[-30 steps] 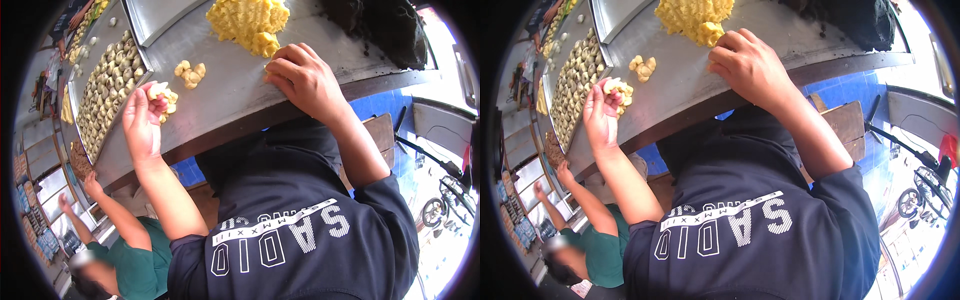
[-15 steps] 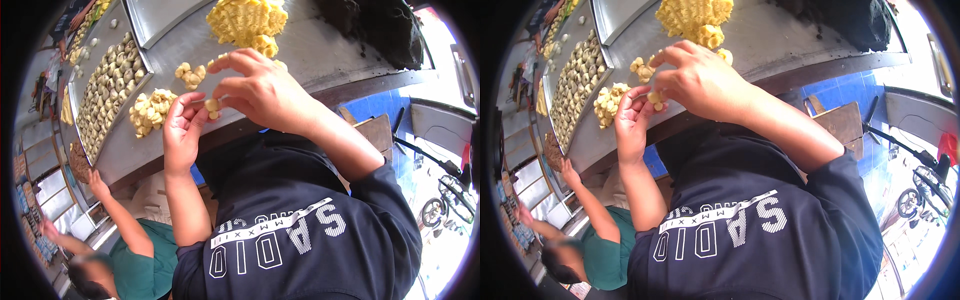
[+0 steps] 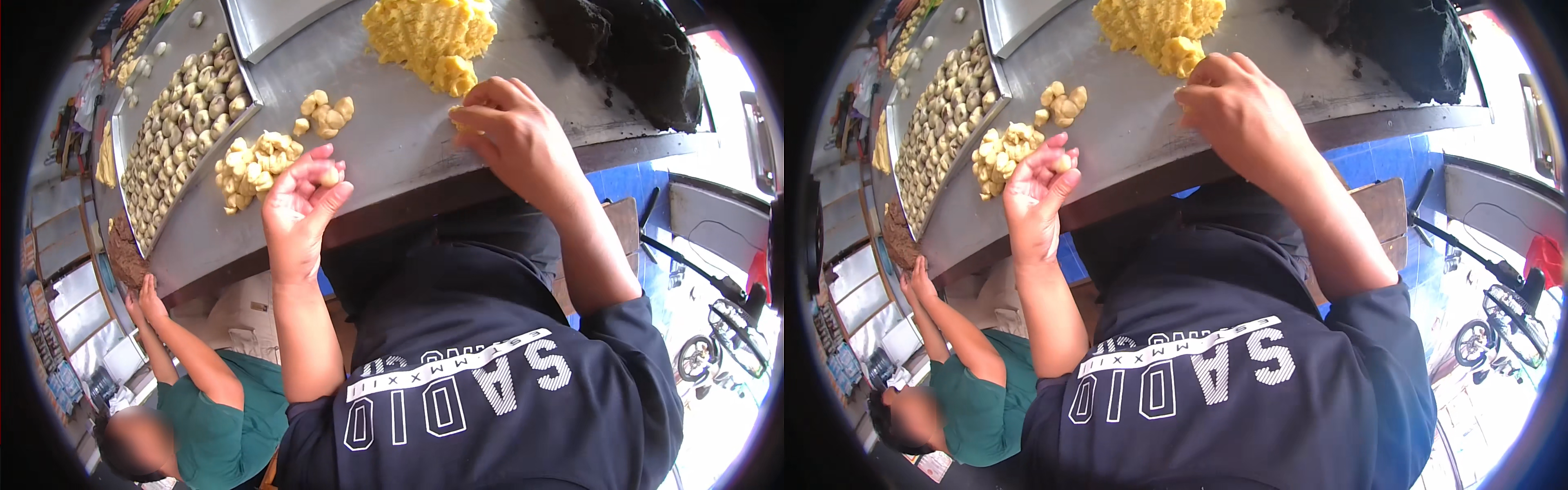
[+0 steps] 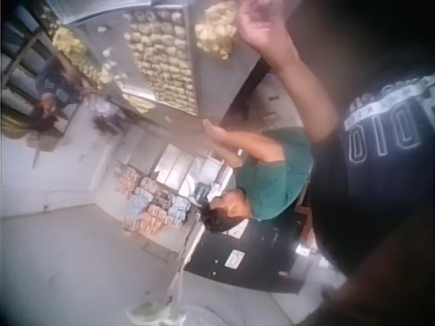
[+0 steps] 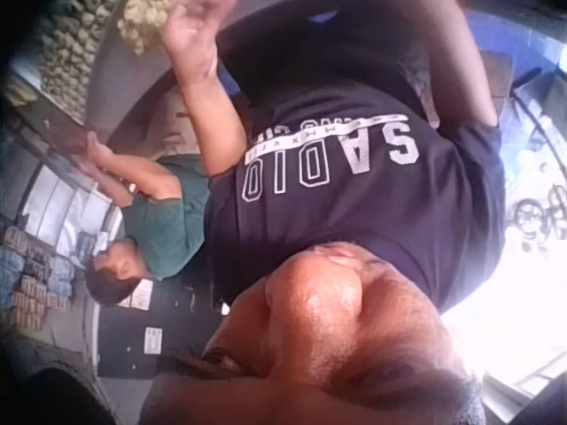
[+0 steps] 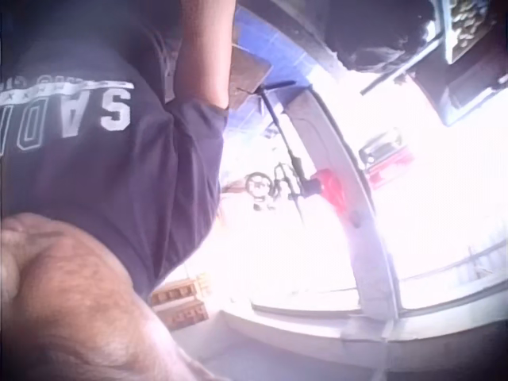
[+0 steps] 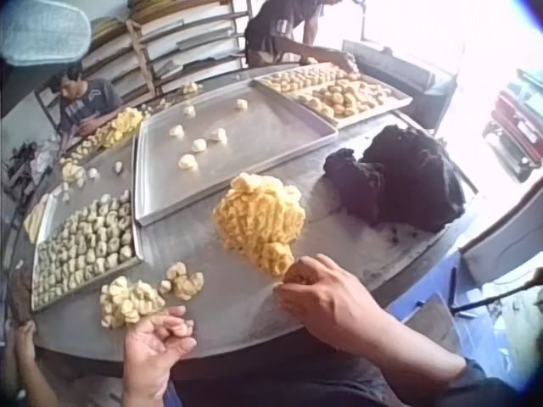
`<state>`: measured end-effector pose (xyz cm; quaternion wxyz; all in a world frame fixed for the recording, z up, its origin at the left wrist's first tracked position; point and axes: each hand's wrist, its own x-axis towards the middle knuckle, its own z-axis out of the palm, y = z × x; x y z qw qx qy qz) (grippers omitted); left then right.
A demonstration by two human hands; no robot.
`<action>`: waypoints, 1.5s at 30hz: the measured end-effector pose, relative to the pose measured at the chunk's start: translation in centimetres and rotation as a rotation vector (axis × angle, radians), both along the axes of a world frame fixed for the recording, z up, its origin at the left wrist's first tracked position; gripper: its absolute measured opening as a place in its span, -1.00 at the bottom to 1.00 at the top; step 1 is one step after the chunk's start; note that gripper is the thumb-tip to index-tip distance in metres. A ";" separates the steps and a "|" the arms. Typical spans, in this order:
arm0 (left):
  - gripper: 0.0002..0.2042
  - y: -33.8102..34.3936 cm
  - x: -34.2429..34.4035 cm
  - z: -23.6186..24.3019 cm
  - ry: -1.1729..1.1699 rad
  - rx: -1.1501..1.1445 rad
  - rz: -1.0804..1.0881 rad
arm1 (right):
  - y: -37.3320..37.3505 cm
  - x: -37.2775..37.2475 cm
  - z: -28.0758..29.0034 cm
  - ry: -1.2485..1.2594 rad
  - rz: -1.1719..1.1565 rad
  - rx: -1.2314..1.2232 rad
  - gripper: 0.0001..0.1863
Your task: The person shapes portions of yellow dough by hand, rolling them into small balls and placing them onto a metal tray alongside other prepared dough pieces.
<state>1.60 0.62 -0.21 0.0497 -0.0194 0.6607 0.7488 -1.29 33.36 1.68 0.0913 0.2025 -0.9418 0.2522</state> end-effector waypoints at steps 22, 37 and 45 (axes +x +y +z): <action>-0.77 5.0 -7.3 4.7 0.875 -1.313 -0.281 | -1.0 -1.5 -1.1 0.099 0.010 0.177 -0.78; -0.73 9.4 -8.7 -1.4 1.347 -1.085 -0.137 | -0.5 -1.8 -1.9 0.201 0.010 0.005 -0.93; -0.85 0.7 -2.7 1.2 0.859 -1.568 -0.003 | 0.9 -0.9 -0.2 0.027 -0.004 -0.228 -0.78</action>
